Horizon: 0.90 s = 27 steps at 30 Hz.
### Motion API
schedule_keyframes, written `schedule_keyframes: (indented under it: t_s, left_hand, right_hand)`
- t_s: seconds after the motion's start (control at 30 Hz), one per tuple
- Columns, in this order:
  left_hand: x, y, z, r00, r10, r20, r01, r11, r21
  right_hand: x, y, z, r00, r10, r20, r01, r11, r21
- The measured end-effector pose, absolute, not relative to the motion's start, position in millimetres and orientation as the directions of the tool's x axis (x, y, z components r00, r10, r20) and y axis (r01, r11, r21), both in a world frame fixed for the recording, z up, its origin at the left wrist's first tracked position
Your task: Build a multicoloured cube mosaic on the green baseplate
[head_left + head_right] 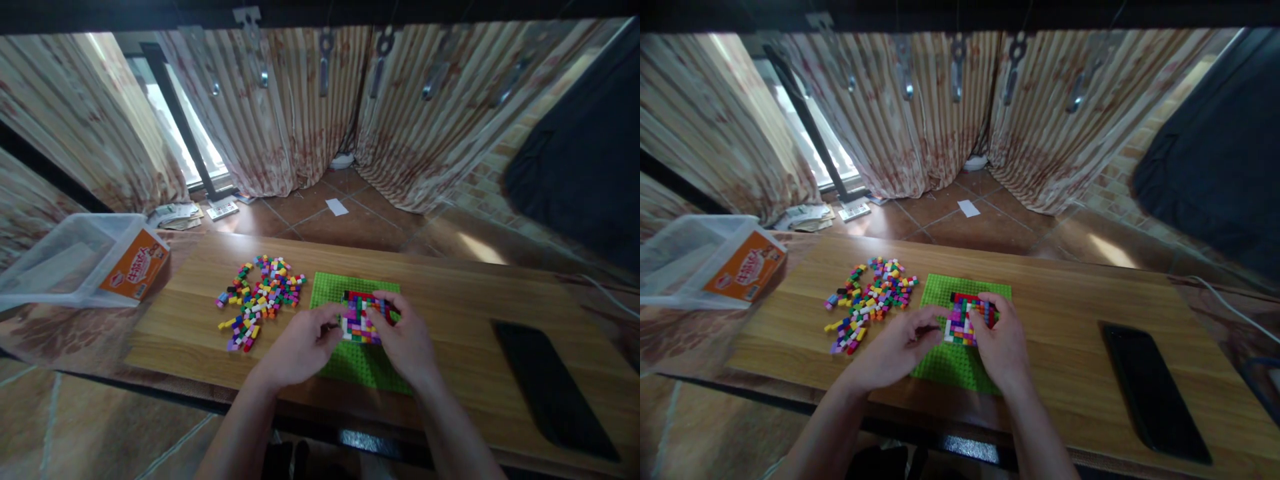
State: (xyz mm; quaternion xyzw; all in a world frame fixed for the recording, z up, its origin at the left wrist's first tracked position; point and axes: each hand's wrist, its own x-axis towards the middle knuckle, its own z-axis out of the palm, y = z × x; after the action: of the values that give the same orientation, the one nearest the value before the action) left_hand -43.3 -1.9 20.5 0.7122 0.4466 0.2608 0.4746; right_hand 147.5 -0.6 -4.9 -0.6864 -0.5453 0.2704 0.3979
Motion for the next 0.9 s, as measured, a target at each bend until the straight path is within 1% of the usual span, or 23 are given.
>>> schedule_keyframes:
  t_s: [0.07, 0.13, 0.27, 0.4, 0.6, 0.77, 0.9]
  left_hand:
    - [-43.9, 0.3, 17.9, 0.426, 0.904, -0.024, 0.292, -0.112, 0.950]
    - [-42.0, 1.4, 15.7, 0.391, 0.920, -0.006, 0.242, -0.096, 0.966]
    - [-35.2, 1.5, 15.3, 0.339, 0.940, 0.035, 0.297, -0.142, 0.944]
    - [-31.7, 1.5, 18.7, 0.287, 0.953, 0.094, 0.352, -0.196, 0.915]
    - [-25.8, 2.5, 16.1, 0.160, 0.952, 0.261, 0.412, -0.305, 0.859]
    - [-12.3, 3.4, 4.0, 0.128, 0.964, 0.235, 0.392, -0.267, 0.880]
    - [-3.1, 2.7, -1.7, 0.107, 0.970, 0.217, 0.444, -0.242, 0.863]
  right_hand:
    - [148.4, -1.0, -8.1, 0.255, 0.964, 0.074, 0.517, -0.071, -0.853]
    - [149.3, -0.9, -11.3, 0.262, 0.962, 0.081, 0.490, -0.060, -0.870]
    - [150.7, 0.1, -14.1, 0.277, 0.958, 0.080, 0.450, -0.056, -0.891]
    - [150.5, 0.0, -11.4, 0.292, 0.954, 0.067, 0.455, -0.077, -0.887]
    - [150.4, -0.7, -8.1, 0.291, 0.955, 0.058, 0.463, -0.088, -0.882]
    - [150.9, -0.4, -7.9, 0.285, 0.957, 0.052, 0.451, -0.087, -0.888]
    - [150.7, -0.7, -8.3, 0.291, 0.955, 0.053, 0.440, -0.085, -0.894]
